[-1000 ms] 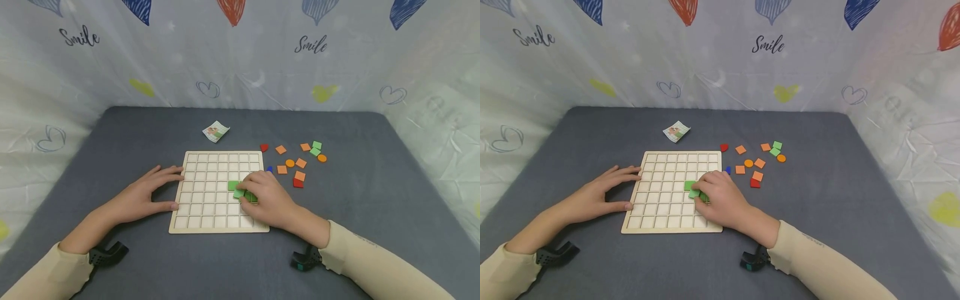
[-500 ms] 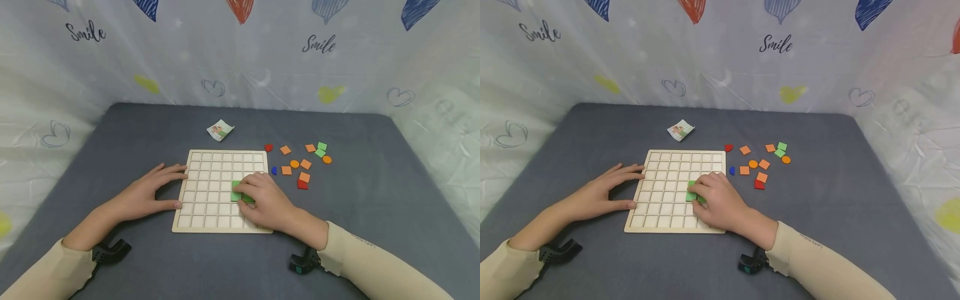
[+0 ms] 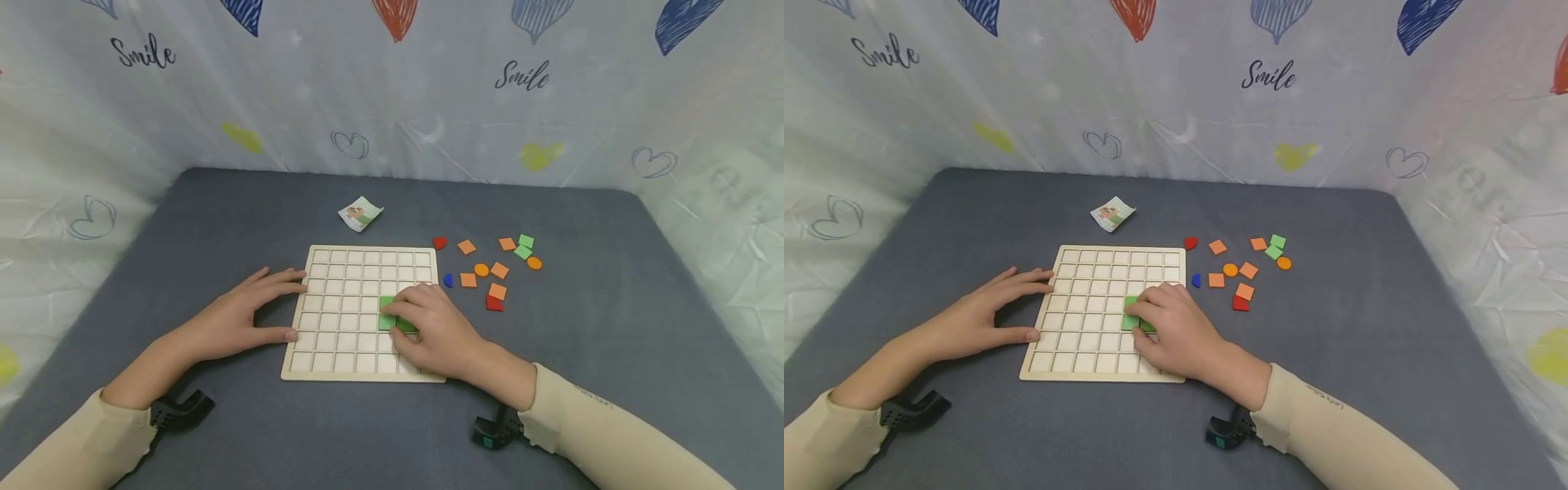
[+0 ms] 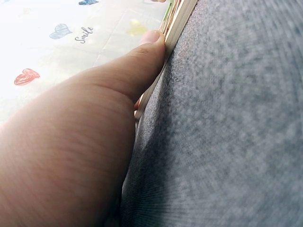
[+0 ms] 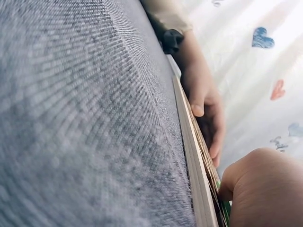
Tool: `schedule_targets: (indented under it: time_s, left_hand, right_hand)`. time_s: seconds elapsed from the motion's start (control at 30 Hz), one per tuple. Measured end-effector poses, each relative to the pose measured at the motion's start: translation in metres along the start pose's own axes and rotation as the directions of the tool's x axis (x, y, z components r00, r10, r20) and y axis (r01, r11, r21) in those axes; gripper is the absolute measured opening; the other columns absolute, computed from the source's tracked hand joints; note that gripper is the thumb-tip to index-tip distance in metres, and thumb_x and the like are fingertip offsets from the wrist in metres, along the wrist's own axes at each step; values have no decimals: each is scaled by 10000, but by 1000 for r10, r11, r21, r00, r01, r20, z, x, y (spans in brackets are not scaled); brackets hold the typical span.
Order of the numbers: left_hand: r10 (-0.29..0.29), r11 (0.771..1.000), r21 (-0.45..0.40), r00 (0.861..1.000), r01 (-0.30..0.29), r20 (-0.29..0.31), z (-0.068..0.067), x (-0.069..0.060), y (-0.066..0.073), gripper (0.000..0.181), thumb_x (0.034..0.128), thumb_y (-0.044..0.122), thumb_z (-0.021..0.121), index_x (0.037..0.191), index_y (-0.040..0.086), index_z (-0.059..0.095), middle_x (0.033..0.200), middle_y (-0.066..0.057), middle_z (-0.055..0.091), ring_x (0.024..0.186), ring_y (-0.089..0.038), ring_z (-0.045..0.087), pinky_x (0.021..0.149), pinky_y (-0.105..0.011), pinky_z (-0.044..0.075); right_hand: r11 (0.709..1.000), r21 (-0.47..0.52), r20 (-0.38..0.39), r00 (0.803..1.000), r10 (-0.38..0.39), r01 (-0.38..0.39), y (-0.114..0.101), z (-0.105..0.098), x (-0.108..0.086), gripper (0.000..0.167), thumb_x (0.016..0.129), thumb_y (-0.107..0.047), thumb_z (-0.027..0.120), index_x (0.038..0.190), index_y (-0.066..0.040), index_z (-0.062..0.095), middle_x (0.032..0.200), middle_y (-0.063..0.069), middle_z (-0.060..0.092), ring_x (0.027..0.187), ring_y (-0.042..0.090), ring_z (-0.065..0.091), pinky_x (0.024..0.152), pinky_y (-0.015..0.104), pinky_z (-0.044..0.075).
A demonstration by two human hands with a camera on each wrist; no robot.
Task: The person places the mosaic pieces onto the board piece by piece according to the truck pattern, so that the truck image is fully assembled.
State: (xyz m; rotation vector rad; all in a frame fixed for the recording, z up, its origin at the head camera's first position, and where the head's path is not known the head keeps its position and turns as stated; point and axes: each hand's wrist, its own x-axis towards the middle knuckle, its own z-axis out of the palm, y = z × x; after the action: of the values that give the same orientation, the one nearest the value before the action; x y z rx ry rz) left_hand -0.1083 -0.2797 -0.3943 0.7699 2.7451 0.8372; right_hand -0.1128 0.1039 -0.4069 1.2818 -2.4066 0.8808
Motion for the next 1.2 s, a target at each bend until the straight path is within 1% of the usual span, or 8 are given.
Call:
schedule_targets:
  time_s: [0.17,0.3,0.47,0.57,0.8,1.0,1.1,1.2]
  left_hand:
    - [5,1000,4,1000,-5,-1,1,1,-1,799,929,592,836,1610,288,550,1766,40,338,1666,-430,119,1309,-705,181]
    - [7,1000,6,1000,-7,0,2,2,0,804,929,604,829,1613,292,546,1766,40,339,1667,-413,132,1321,-685,166]
    - [1,1000,7,1000,-1,1,2,2,-1,817,925,622,821,1621,301,537,1770,47,330,1669,-417,116,1314,-697,173]
    - [-1,1000,8,1000,1,1,2,1,-1,823,924,632,817,1623,304,533,1771,51,326,1669,-422,110,1313,-701,175]
    - [-8,1000,10,1000,8,-1,2,1,0,812,923,638,814,1617,318,540,1771,56,326,1666,-438,112,1302,-719,187]
    - [-15,1000,13,1000,15,2,3,1,0,814,918,654,809,1611,321,544,1767,61,332,1665,-435,122,1304,-713,188]
    - [-14,1000,12,1000,14,0,3,1,1,816,916,652,812,1609,313,547,1765,56,337,1663,-443,124,1303,-715,188]
    - [-14,1000,14,1000,14,-1,2,1,1,815,916,649,814,1608,310,548,1765,57,337,1662,-448,121,1299,-718,195]
  right_hand:
    - [1000,-3,20,1000,10,-10,0,-2,-1,245,960,-93,752,1193,-98,829,1109,-10,715,1011,179,621,937,423,527]
    - [1000,5,14,1000,11,-11,0,-1,-2,248,959,-91,755,1195,-98,829,1113,-7,720,1022,186,631,944,430,532]
    - [1000,14,1,1000,3,-3,0,-1,-3,239,961,-90,756,1188,-103,830,1117,-3,725,1027,191,639,943,441,538]
    - [1000,16,-5,1000,1,-1,0,-1,-3,226,963,-97,757,1176,-108,829,1116,-7,725,1013,184,634,932,435,536]
    - [1000,3,-42,999,-16,16,1,-3,-2,203,955,-89,766,1147,-107,829,1099,-8,726,986,182,629,860,416,528]
    - [1000,10,-58,998,19,-19,3,-7,-3,201,961,-109,773,1156,-91,820,1092,-5,719,1034,192,628,838,393,487]
    - [999,-2,-64,997,35,-35,6,-11,-3,202,968,-110,766,1161,-85,818,1099,3,720,1043,203,632,827,390,477]
    - [999,-27,-82,996,35,-38,11,-16,-3,201,961,-93,758,1152,-71,819,1107,12,727,1034,220,642,818,396,483]
